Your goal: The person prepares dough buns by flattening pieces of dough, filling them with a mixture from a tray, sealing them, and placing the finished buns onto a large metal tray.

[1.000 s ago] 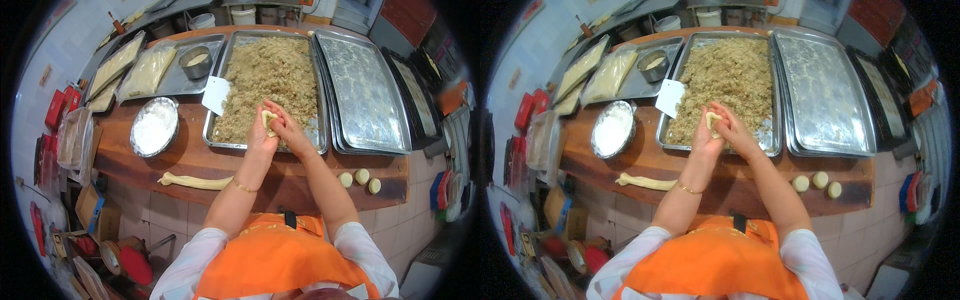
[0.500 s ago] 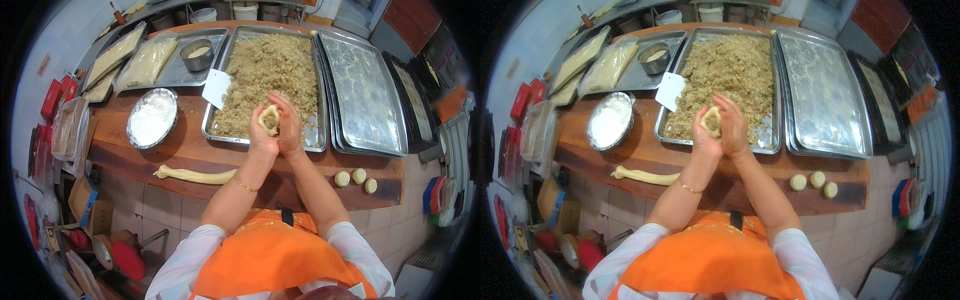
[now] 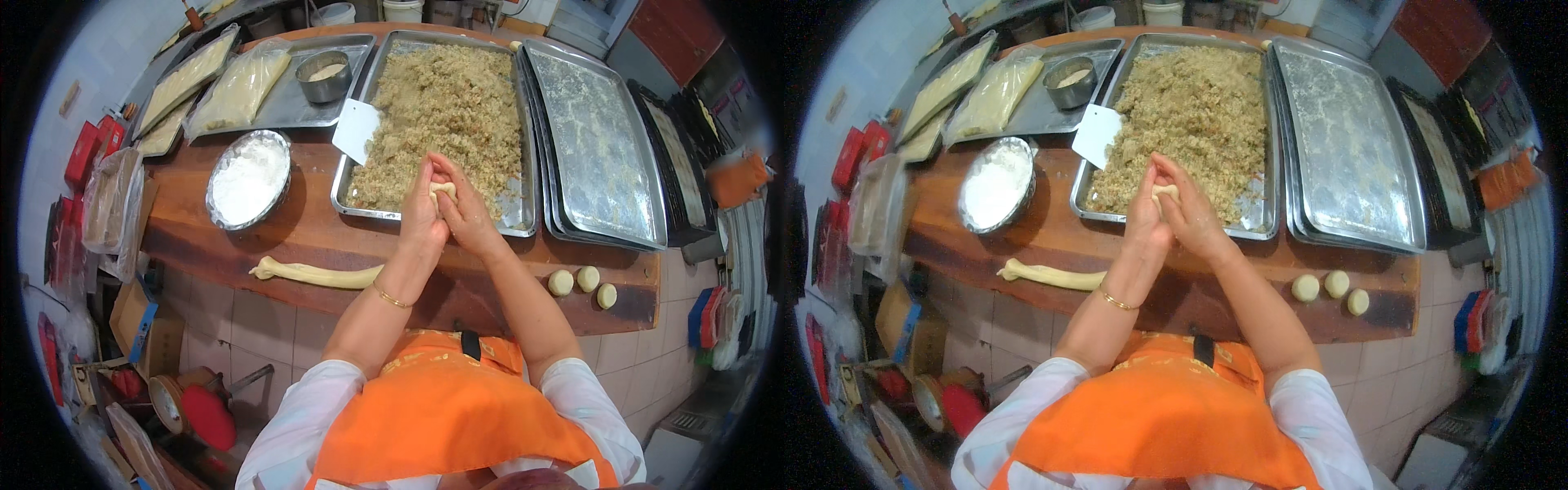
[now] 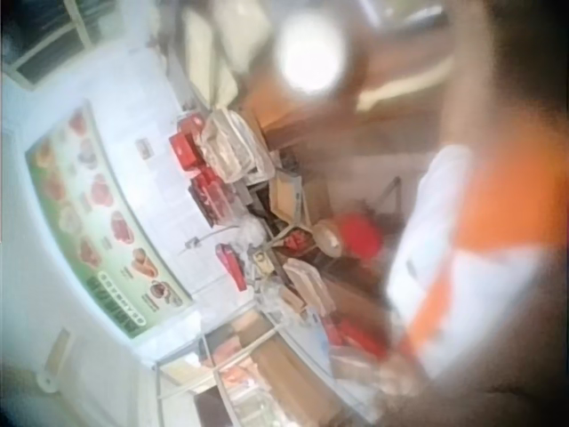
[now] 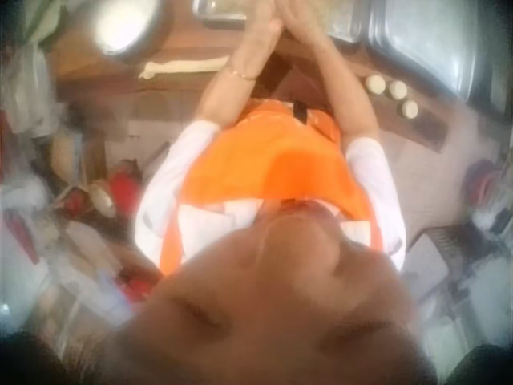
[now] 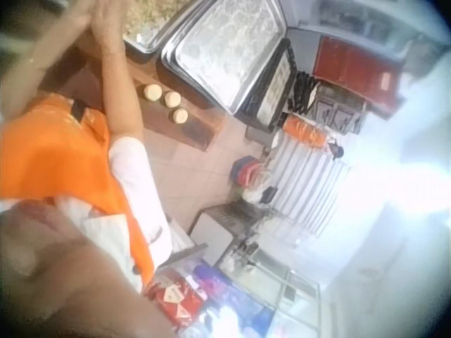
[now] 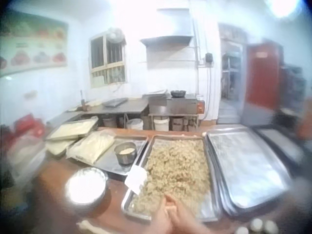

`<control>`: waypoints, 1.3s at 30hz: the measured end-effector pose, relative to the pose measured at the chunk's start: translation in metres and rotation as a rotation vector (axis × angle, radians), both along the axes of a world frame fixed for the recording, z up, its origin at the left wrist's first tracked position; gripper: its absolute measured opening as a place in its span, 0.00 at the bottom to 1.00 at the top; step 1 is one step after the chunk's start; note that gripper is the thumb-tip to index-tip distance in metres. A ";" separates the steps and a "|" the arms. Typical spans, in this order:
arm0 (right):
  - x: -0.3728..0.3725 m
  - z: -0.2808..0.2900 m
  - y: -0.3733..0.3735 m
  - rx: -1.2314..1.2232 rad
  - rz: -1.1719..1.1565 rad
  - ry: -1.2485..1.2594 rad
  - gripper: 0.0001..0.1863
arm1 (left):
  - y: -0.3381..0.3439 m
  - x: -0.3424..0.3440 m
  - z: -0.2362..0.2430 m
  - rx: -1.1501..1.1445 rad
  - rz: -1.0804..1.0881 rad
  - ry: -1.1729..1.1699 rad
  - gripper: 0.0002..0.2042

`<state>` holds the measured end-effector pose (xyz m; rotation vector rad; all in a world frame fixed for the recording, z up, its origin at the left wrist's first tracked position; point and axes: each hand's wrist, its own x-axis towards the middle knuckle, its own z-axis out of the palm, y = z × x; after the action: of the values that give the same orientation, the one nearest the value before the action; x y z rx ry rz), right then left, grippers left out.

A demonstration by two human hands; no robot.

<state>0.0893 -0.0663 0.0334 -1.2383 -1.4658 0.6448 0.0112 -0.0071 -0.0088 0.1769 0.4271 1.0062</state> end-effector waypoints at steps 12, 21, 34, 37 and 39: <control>-0.002 0.010 -0.014 -0.164 0.126 0.415 0.33 | -0.025 -0.014 0.033 0.352 0.033 0.196 0.12; 0.007 0.005 -0.012 -0.160 0.143 0.648 0.34 | -0.026 -0.034 0.069 0.322 -0.227 0.114 0.16; 0.010 0.020 -0.031 0.021 0.133 -0.199 0.40 | -0.027 -0.040 0.030 0.307 -0.268 0.084 0.18; 0.021 0.019 -0.027 0.099 0.018 -0.432 0.39 | -0.039 -0.035 0.042 0.275 -0.384 -0.048 0.19; 0.021 0.023 -0.027 0.160 -0.011 -0.434 0.35 | -0.040 -0.032 0.024 0.388 -0.423 -0.093 0.22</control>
<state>0.1102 -0.0930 0.0565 -1.3107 -1.8251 0.2493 -0.0205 -0.0468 0.0148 0.5435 0.0958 0.6662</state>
